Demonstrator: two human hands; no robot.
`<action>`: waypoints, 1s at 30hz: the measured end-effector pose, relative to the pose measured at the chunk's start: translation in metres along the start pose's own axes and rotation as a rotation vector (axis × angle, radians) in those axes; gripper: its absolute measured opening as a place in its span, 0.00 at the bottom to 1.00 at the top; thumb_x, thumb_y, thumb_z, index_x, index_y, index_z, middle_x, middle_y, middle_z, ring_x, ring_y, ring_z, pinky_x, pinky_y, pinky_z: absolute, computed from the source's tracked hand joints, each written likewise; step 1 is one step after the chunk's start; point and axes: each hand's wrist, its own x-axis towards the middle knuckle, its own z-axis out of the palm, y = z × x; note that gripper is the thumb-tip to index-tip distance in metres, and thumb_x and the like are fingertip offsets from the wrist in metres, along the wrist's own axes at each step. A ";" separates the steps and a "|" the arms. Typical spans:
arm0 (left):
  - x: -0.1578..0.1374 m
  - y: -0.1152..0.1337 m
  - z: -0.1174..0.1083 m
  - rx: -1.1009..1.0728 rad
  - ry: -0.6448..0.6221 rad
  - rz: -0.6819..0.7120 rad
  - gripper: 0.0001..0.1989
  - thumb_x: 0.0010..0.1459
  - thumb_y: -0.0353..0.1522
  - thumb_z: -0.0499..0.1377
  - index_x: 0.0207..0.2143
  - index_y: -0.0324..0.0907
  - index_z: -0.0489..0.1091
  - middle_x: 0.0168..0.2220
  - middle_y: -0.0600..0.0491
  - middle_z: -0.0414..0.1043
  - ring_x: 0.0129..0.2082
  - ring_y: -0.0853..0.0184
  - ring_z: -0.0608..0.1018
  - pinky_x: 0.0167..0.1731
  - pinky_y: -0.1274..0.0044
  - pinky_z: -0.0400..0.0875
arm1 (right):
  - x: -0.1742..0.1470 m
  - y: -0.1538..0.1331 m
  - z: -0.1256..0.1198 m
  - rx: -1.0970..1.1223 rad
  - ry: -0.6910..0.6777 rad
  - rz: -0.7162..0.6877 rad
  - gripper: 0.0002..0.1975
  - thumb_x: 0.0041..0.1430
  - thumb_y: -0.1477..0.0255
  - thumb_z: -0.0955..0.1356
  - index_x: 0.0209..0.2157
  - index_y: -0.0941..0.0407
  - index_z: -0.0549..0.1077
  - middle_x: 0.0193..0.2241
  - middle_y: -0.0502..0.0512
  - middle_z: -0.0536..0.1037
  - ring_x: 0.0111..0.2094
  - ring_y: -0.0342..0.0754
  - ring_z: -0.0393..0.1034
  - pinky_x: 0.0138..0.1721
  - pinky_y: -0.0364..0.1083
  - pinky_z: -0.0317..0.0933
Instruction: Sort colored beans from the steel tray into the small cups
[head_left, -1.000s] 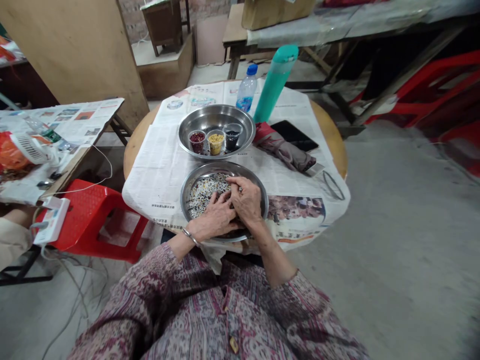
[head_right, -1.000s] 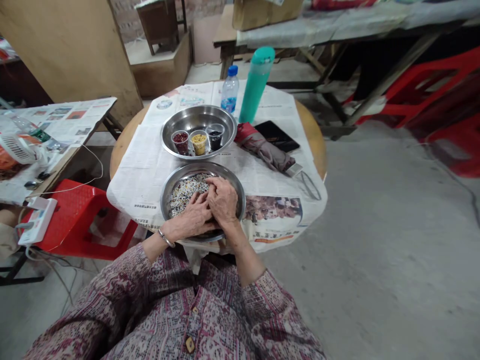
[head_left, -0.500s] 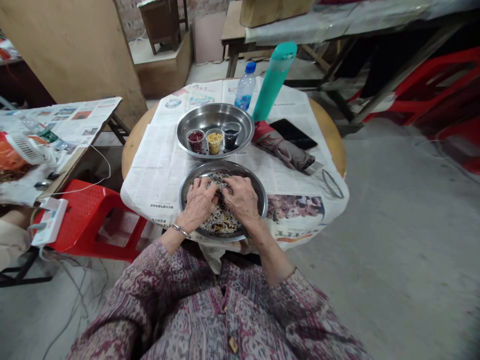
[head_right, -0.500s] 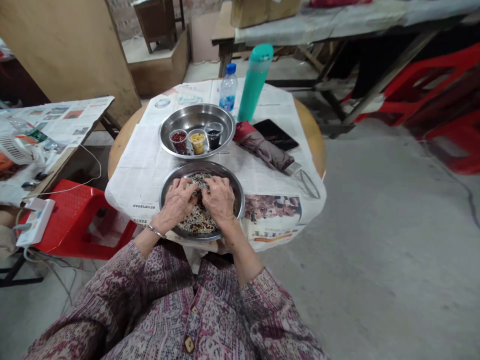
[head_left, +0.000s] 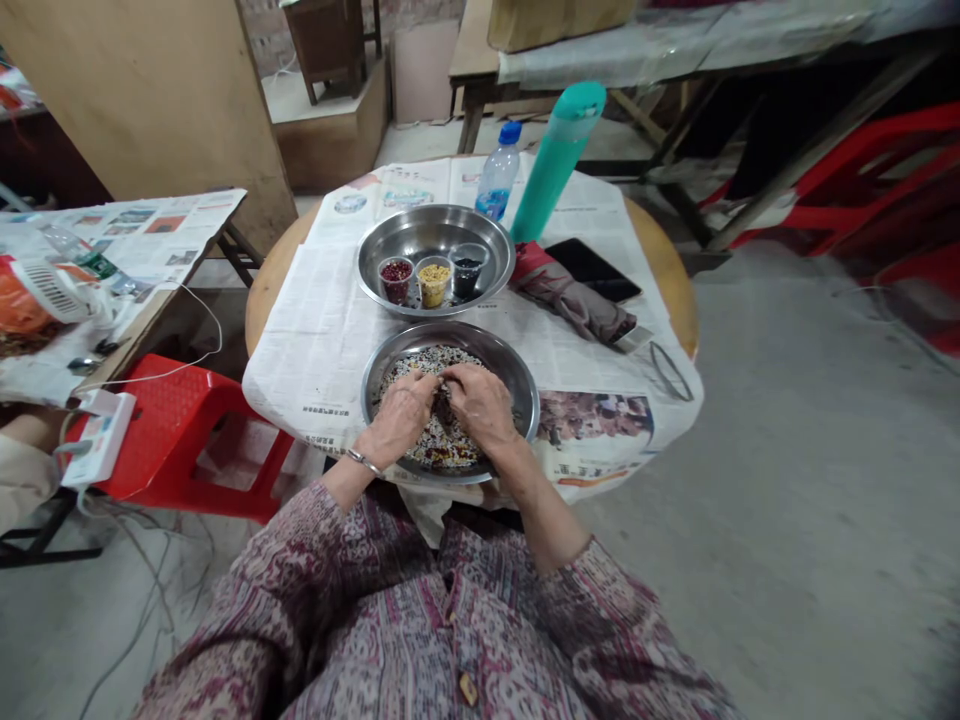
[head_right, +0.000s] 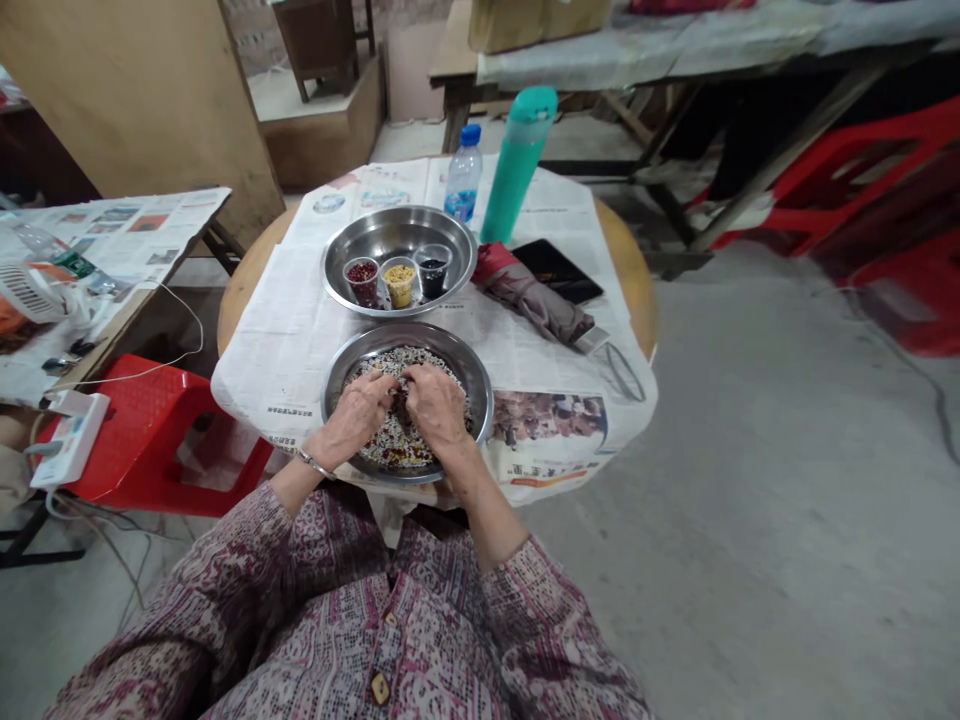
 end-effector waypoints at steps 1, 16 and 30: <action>0.001 -0.002 -0.001 -0.009 0.008 0.006 0.16 0.60 0.20 0.48 0.44 0.39 0.71 0.38 0.48 0.74 0.43 0.63 0.75 0.50 0.70 0.71 | 0.000 0.001 0.001 0.021 0.024 0.006 0.17 0.60 0.79 0.61 0.43 0.56 0.79 0.43 0.57 0.81 0.46 0.51 0.73 0.49 0.48 0.64; 0.010 0.003 -0.001 0.189 0.015 -0.022 0.25 0.60 0.32 0.60 0.59 0.42 0.61 0.65 0.45 0.59 0.62 0.52 0.62 0.57 0.60 0.67 | -0.001 -0.001 0.000 -0.121 0.078 0.006 0.16 0.59 0.77 0.62 0.44 0.56 0.78 0.43 0.60 0.79 0.47 0.56 0.67 0.45 0.50 0.63; 0.005 -0.014 0.001 0.069 0.140 0.077 0.19 0.60 0.19 0.50 0.50 0.39 0.70 0.45 0.48 0.76 0.48 0.63 0.75 0.56 0.68 0.68 | -0.001 -0.005 -0.003 -0.063 0.066 0.065 0.16 0.61 0.77 0.61 0.43 0.56 0.78 0.45 0.57 0.80 0.49 0.54 0.70 0.50 0.50 0.63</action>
